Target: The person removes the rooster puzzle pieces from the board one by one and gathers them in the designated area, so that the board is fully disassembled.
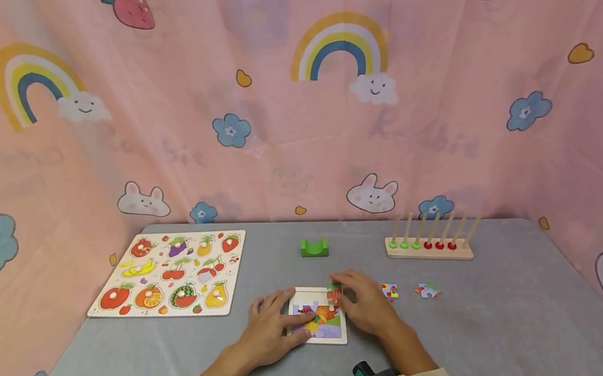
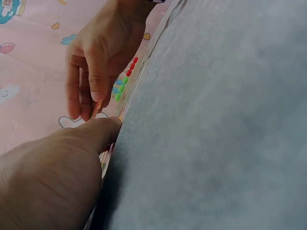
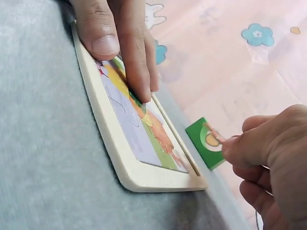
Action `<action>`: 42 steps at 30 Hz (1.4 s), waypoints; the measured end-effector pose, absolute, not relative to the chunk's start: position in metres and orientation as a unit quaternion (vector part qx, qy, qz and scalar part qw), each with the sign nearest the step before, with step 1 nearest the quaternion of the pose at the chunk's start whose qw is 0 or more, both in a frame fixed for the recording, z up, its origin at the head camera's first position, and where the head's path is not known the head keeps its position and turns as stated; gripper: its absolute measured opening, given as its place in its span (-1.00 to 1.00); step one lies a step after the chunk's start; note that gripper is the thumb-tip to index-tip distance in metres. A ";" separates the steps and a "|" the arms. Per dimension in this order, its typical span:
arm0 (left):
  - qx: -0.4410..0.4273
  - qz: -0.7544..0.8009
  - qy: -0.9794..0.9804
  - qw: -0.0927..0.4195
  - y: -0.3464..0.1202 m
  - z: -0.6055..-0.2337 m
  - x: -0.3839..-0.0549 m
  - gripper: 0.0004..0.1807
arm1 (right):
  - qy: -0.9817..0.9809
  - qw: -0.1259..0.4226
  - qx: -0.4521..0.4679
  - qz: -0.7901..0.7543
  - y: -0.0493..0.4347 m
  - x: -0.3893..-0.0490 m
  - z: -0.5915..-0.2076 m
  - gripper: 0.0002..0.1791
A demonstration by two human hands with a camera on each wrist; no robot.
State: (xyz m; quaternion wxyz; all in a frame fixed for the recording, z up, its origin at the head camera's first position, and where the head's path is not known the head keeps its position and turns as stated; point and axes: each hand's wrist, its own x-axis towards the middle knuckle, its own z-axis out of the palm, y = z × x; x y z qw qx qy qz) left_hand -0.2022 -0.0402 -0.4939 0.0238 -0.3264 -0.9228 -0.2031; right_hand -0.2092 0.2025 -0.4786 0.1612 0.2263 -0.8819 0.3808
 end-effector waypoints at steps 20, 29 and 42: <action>-0.325 -0.209 -0.922 0.021 -0.039 -0.494 -0.203 -0.59 | -0.873 0.227 0.263 0.343 0.214 -0.199 -0.447 -0.54; -0.325 -0.210 -0.922 0.023 -0.039 -0.493 -0.201 -0.59 | -0.869 0.239 0.274 0.336 0.225 -0.193 -0.431 -0.52; -0.329 -0.211 -0.920 0.033 -0.040 -0.493 -0.201 -0.59 | -0.870 0.277 0.255 0.318 0.257 -0.184 -0.414 -0.50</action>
